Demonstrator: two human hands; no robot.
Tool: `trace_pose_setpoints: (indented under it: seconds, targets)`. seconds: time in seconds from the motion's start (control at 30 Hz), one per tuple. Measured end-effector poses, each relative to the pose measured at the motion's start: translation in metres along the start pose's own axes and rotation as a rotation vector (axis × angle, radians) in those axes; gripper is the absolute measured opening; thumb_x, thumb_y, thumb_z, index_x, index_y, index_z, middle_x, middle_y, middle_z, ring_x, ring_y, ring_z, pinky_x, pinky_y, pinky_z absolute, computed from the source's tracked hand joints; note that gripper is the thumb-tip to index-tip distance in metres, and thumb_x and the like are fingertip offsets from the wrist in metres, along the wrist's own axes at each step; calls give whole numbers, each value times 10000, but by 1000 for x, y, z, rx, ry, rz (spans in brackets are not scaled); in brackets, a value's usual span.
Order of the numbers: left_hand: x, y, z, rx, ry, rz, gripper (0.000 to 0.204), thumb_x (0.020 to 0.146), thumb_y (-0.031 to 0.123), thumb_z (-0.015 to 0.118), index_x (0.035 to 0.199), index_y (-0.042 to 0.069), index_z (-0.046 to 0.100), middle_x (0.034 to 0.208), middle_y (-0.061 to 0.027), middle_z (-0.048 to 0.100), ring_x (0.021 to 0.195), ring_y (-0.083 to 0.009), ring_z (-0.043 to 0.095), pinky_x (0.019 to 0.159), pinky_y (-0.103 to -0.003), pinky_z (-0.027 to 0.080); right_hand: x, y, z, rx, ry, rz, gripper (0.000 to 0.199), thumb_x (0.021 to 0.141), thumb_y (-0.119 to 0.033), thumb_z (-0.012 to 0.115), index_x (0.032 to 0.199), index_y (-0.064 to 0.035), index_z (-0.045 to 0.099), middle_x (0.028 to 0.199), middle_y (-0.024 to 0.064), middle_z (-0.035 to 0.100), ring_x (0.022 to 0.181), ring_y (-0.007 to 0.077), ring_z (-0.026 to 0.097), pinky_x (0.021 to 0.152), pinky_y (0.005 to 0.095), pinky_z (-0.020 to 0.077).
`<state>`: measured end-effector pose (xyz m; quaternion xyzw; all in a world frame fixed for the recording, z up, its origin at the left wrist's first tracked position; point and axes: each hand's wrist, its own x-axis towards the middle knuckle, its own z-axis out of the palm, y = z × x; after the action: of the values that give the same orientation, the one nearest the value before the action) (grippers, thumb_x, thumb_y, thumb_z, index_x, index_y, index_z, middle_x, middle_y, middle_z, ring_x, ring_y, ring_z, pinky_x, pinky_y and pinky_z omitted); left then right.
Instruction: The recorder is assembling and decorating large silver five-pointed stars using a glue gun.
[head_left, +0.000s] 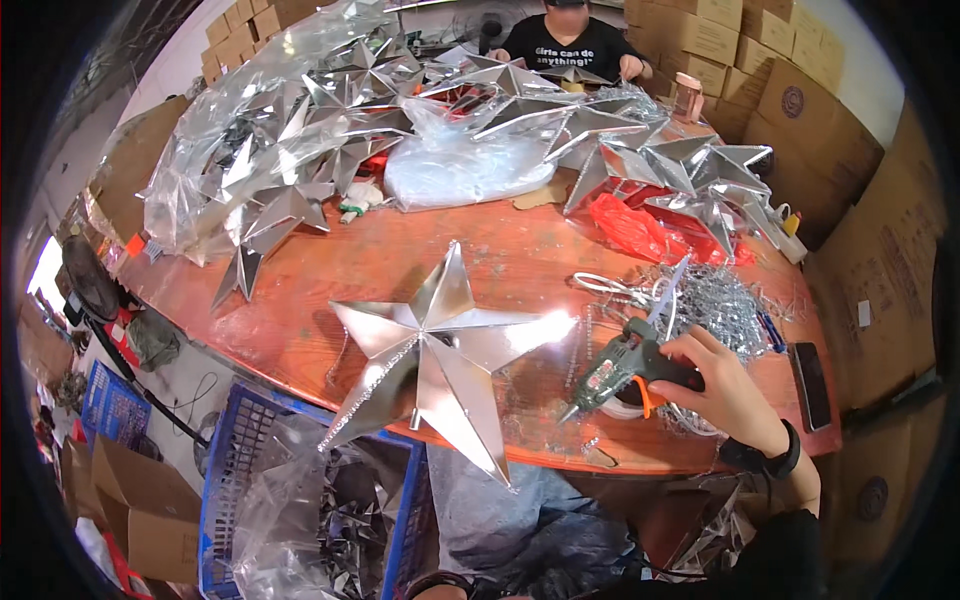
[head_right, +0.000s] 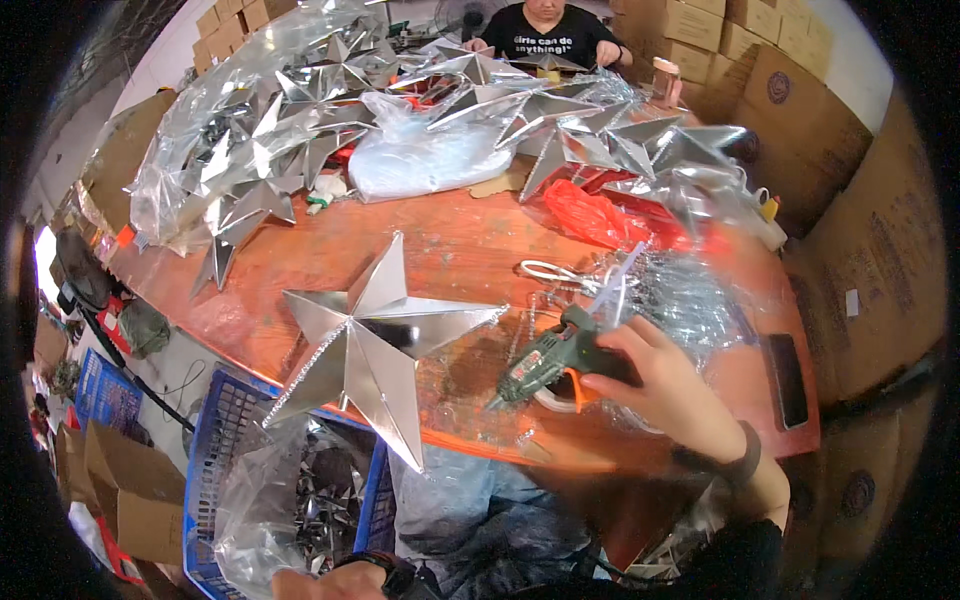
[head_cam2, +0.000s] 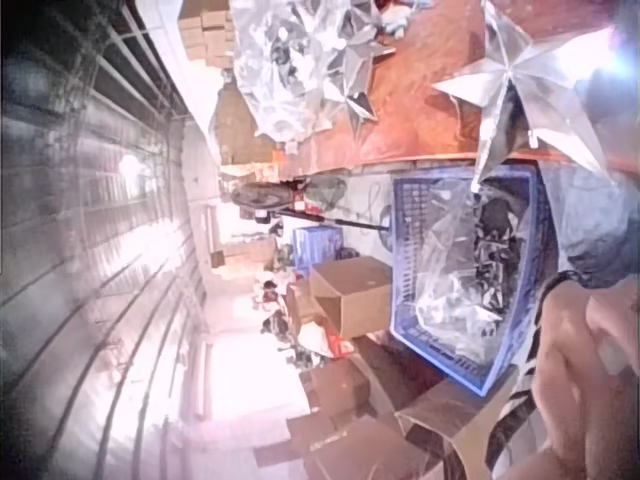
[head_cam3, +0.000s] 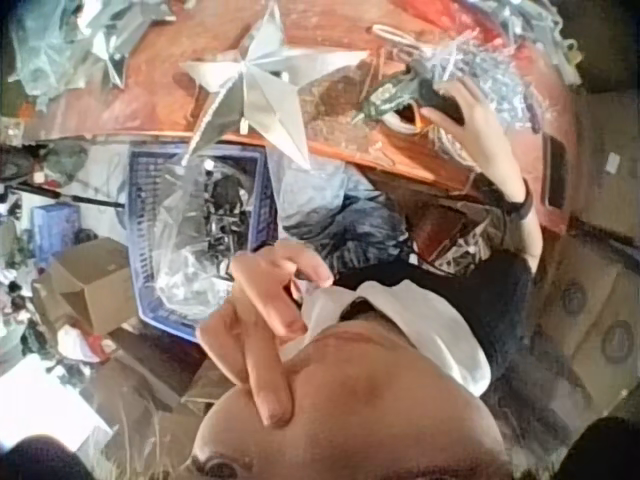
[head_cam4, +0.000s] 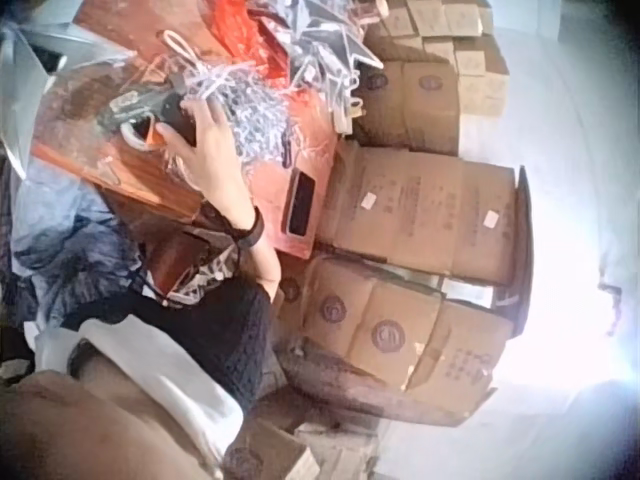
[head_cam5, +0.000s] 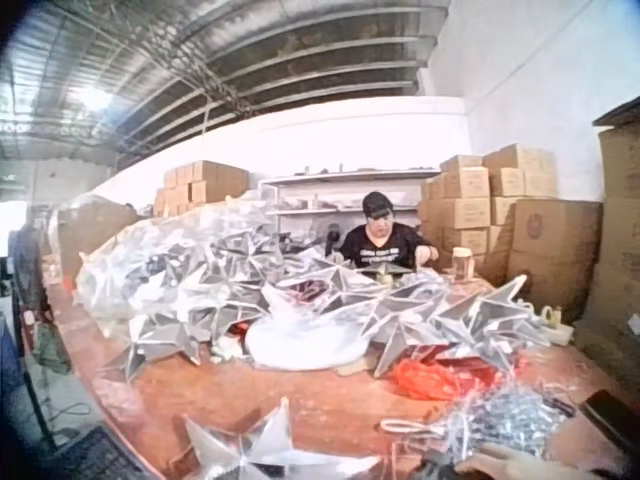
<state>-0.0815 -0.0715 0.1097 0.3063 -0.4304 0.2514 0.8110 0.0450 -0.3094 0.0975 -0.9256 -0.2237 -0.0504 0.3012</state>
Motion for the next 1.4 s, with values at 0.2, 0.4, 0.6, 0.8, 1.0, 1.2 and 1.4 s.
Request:
trace_pose_setpoints:
  seconds: [0.2, 0.4, 0.6, 0.8, 1.0, 1.2, 1.4]
  targets:
    - [-1, 20, -8, 9, -21, -142, 109, 896, 169, 488, 933, 251, 549, 904, -44, 543, 953, -239, 460, 832, -485, 386, -1, 0, -1, 16, -45, -9, 302, 781, -166, 685, 979, -12, 517, 882, 146, 523, 747, 295, 569, 654, 344, 464]
    - [-31, 42, -52, 461, 117, 83, 94, 903, 204, 434, 880, 175, 520, 878, -117, 535, 939, -265, 476, 822, -468, 408, -14, -3, -14, -97, 78, -115, 273, 804, -152, 646, 994, -6, 516, 880, 157, 518, 751, 337, 555, 659, 382, 463]
    - [-38, 50, -67, 959, 29, -826, 324, 868, 197, 476, 1092, -36, 504, 1197, -173, 491, 1107, -308, 453, 934, -431, 359, -24, -40, -39, -177, -95, -227, 127, 786, -105, 595, 856, -49, 506, 792, 85, 499, 707, 242, 566, 535, 334, 467]
    - [-21, 60, -77, 1098, -369, -1461, 455, 806, 145, 580, 1229, 21, 468, 1247, -195, 460, 1111, -356, 469, 936, -381, 382, -8, -61, -29, 148, -146, -633, 124, 764, -92, 585, 818, -42, 484, 733, 68, 454, 604, 202, 522, 461, 306, 444]
    - [-30, 54, -74, 1397, -344, -1251, 509, 814, 128, 590, 1278, 17, 412, 1282, -197, 416, 1152, -360, 428, 952, -396, 360, -7, -56, -6, 183, -269, -699, 110, 782, -66, 586, 828, -19, 497, 701, 69, 426, 591, 213, 487, 518, 320, 427]
    - [-60, 9, -67, 1299, -354, -1028, 596, 802, 156, 646, 1301, -6, 364, 1293, -234, 396, 1199, -377, 377, 998, -392, 306, -2, -51, -12, 284, -371, -766, 192, 891, -205, 517, 852, -23, 473, 766, 88, 451, 605, 231, 539, 475, 342, 449]
    - [-57, -5, -62, 1075, -239, -1052, 178, 847, 102, 578, 1001, 14, 586, 969, -141, 596, 928, -297, 567, 814, -346, 436, -1, -50, -7, 384, -518, -835, 173, 905, -159, 479, 918, 12, 454, 867, 106, 442, 694, 249, 551, 560, 358, 462]
